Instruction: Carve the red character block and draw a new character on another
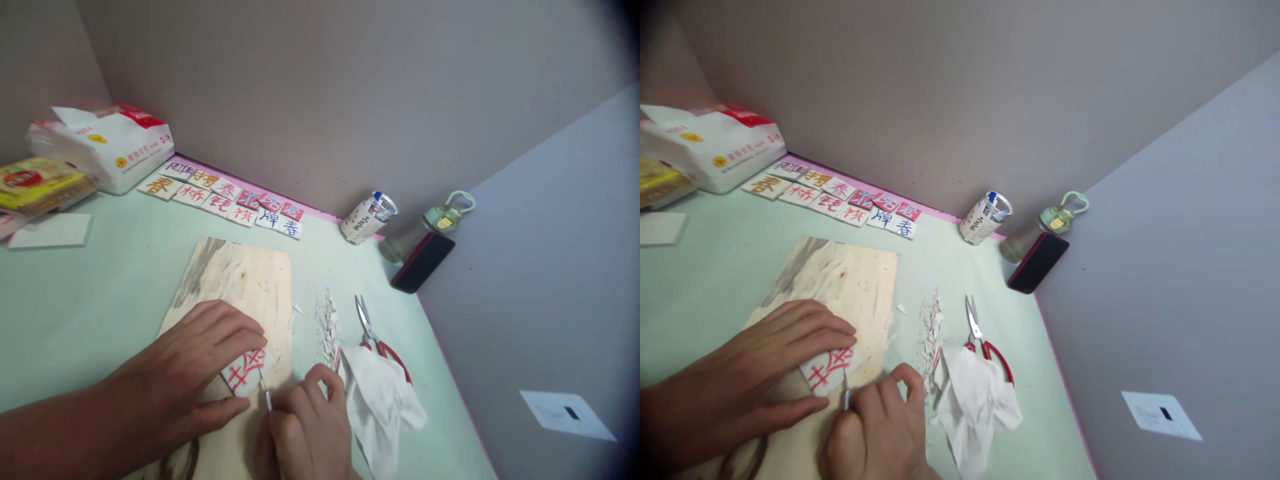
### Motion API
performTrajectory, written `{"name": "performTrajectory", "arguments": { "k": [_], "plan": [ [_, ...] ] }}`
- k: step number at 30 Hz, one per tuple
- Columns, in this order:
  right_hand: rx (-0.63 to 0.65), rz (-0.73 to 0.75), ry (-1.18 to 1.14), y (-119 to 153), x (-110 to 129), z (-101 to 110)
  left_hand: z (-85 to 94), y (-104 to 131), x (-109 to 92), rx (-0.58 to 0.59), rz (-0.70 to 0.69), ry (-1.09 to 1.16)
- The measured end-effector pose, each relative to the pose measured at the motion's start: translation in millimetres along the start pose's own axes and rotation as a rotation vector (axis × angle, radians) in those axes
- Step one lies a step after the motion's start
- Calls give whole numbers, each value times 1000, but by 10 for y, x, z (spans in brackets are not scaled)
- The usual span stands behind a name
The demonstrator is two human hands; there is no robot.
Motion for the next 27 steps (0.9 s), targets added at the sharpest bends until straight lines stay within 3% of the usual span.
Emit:
{"name": "performTrajectory", "arguments": {
  "k": [5,15,27],
  "plan": [
    [-27,-50,-29,-1,-47,12,-1,12,8,-8,-8,2],
    [45,66,15,28,2,-21,13,-11,-4,12,39,16],
    [-17,-27,-2,3,-37,11,10,-13,0,-14,13,16]
  ]
}}
Point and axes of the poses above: each hand's wrist, its own y-axis away from the middle knuckle, its own z-axis out of the back of the hand, x = y × z, the point moved 4 cm from there along -y, towards the middle knuckle, and after that the axes turned 5 degrees about -x, right-handed, at the moved point
